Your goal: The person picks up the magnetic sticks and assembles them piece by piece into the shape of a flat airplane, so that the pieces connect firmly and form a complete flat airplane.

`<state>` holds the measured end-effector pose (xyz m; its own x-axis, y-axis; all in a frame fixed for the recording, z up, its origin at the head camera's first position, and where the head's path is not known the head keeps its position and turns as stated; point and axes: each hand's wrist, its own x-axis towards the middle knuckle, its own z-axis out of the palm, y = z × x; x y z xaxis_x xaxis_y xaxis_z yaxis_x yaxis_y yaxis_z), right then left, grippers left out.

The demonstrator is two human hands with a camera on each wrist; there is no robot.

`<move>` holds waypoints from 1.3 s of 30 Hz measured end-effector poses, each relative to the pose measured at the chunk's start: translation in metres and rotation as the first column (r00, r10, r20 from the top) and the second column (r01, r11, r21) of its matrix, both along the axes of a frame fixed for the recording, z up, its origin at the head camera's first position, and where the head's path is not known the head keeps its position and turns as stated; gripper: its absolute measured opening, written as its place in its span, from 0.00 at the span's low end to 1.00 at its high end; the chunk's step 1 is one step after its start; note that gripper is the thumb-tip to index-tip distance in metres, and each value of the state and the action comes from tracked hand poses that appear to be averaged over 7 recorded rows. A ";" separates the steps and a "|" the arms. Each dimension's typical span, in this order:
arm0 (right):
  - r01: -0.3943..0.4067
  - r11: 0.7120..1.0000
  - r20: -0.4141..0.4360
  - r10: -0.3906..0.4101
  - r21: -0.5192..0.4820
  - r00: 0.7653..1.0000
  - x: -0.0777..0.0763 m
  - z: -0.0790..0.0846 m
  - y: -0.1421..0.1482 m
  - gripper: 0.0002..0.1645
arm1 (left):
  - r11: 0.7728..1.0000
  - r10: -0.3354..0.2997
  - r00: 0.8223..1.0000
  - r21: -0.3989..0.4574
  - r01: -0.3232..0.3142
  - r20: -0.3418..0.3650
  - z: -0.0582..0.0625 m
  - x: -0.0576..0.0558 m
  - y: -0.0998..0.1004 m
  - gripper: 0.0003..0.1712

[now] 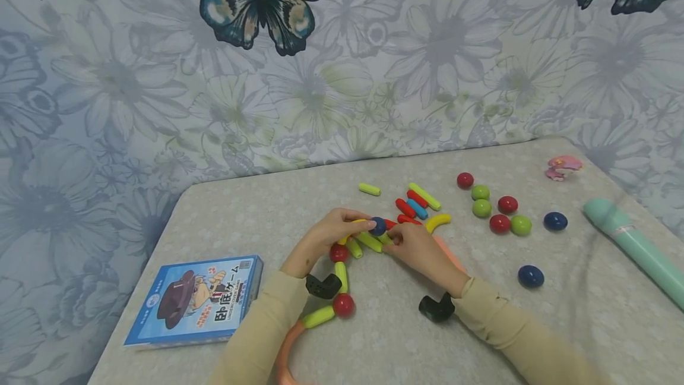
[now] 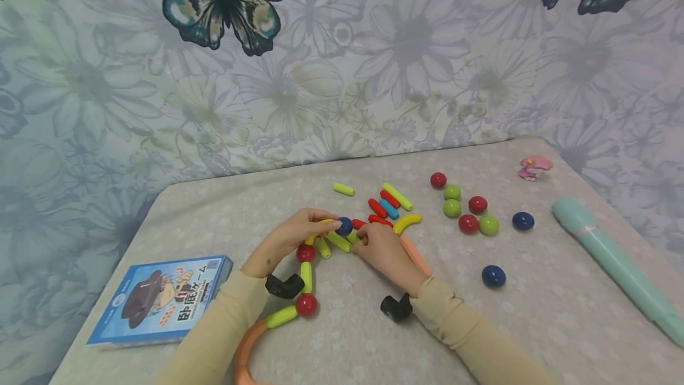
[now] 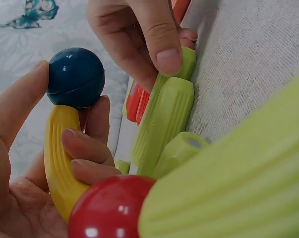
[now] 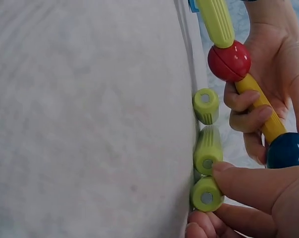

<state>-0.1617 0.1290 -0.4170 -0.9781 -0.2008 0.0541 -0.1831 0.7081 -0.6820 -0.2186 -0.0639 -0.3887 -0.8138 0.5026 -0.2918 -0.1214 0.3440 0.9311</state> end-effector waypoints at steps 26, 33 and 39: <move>0.214 0.719 0.530 0.247 -0.662 0.811 0.050 -0.001 0.046 0.25 | 0.999 0.036 0.999 -0.004 -0.036 0.016 -0.005 0.000 -0.008 0.22; 0.265 0.592 0.559 0.393 -0.761 0.730 0.060 -0.007 0.033 0.26 | 1.000 0.030 1.000 -0.002 -0.030 0.008 -0.006 -0.001 -0.007 0.21; 0.318 0.539 0.573 0.410 -0.780 0.710 0.058 -0.007 0.024 0.29 | 1.000 0.030 0.999 0.000 -0.030 0.013 -0.006 0.000 -0.006 0.20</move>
<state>-0.1040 0.1525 -0.4244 -0.7923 -0.4694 -0.3898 0.5235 -0.1949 -0.8294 -0.2182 -0.0703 -0.3943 -0.8245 0.4783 -0.3023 -0.1438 0.3396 0.9295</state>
